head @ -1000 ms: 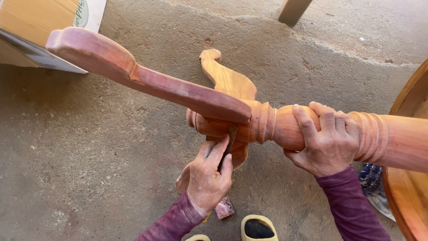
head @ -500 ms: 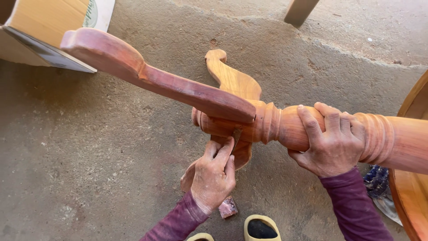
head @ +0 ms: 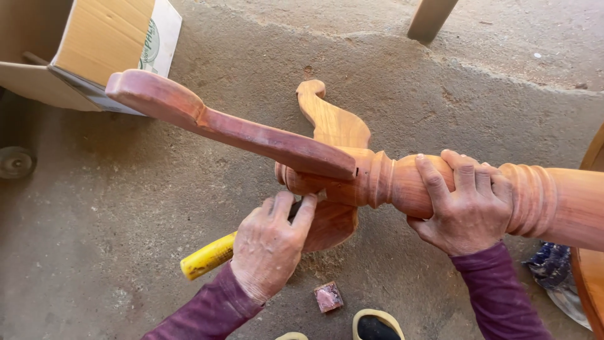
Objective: The person uses a small metal spatula to scoop a pinkish paste from a small container and applies it to a crack on the leg of an overturned wooden table. They smooth the paste into the gap and scrape off the excess.
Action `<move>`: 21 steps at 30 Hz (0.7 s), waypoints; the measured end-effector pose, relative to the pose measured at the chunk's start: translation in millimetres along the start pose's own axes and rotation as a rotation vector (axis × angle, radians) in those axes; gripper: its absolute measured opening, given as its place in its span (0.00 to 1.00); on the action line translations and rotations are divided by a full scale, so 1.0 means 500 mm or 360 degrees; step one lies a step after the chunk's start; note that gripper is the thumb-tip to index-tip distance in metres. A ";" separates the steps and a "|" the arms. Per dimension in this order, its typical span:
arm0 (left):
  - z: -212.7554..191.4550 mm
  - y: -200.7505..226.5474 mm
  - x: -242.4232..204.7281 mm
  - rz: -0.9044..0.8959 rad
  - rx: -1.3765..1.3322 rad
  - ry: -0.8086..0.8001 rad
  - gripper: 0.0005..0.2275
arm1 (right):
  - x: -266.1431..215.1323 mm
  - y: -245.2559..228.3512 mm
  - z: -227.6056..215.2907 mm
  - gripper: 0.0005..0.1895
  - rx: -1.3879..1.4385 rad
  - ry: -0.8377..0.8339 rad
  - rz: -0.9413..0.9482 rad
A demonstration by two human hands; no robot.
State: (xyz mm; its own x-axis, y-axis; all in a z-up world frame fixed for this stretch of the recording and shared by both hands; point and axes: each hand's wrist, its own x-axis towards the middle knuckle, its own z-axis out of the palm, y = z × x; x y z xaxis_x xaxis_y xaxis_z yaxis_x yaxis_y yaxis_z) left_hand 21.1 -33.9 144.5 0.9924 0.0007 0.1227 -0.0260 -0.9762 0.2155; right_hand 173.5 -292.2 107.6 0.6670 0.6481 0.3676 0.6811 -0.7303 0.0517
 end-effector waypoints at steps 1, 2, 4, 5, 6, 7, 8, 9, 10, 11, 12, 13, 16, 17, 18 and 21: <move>0.001 0.001 0.004 0.0071 0.0024 -0.0030 0.23 | 0.000 0.000 0.001 0.43 0.0002 0.0001 0.0002; 0.002 0.002 0.009 0.0144 0.0046 -0.0061 0.23 | 0.000 0.001 0.000 0.43 0.0001 0.0001 0.0006; 0.001 -0.003 0.011 0.0177 -0.0035 -0.0023 0.27 | -0.001 0.003 0.002 0.43 0.0011 0.0002 0.0012; 0.001 -0.006 0.013 0.0206 -0.0125 0.0016 0.30 | -0.002 0.004 0.004 0.43 0.0016 -0.0001 0.0012; 0.013 -0.015 0.011 0.0214 -0.0117 0.0007 0.30 | -0.002 0.005 0.003 0.43 0.0023 0.0000 0.0025; 0.025 -0.025 0.009 0.0230 -0.0162 0.0023 0.30 | -0.001 0.004 0.004 0.43 0.0032 -0.0004 0.0012; 0.038 -0.033 0.005 0.0240 -0.0213 0.0041 0.31 | -0.001 0.005 0.003 0.44 0.0039 -0.0013 -0.0007; 0.050 -0.039 0.002 0.0242 -0.0210 0.0033 0.31 | -0.003 0.005 0.005 0.44 0.0044 -0.0015 -0.0001; 0.063 -0.045 0.000 0.0272 -0.0200 0.0105 0.30 | -0.003 0.006 0.005 0.44 0.0030 -0.0016 -0.0008; 0.075 -0.052 -0.004 0.0303 -0.0190 0.0178 0.29 | -0.003 0.006 0.006 0.44 0.0016 -0.0016 -0.0016; 0.078 -0.053 -0.002 0.0298 -0.0189 0.0177 0.29 | -0.004 0.007 0.008 0.44 0.0019 -0.0017 -0.0020; 0.082 -0.054 -0.001 0.0290 -0.0230 0.0183 0.29 | -0.005 0.009 0.010 0.44 0.0029 -0.0014 -0.0024; 0.092 -0.058 0.003 0.0290 -0.0277 0.0214 0.28 | -0.007 0.009 0.010 0.43 0.0044 -0.0022 -0.0016; 0.096 -0.059 0.005 0.0296 -0.0284 0.0242 0.27 | -0.007 0.009 0.010 0.43 0.0046 -0.0030 -0.0009; 0.097 -0.060 0.006 0.0299 -0.0286 0.0240 0.27 | -0.006 0.008 0.008 0.43 0.0044 -0.0032 -0.0005; 0.099 -0.061 0.009 0.0290 -0.0332 0.0217 0.27 | 0.000 0.003 0.001 0.43 0.0029 -0.0032 0.0005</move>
State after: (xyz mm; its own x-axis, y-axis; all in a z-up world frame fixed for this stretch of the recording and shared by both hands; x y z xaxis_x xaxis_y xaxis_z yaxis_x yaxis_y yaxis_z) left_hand 32.2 -14.8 90.4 0.9444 -0.1272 0.3031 -0.2398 -0.8973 0.3706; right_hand 174.8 -293.4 107.4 0.6750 0.6500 0.3491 0.6841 -0.7286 0.0338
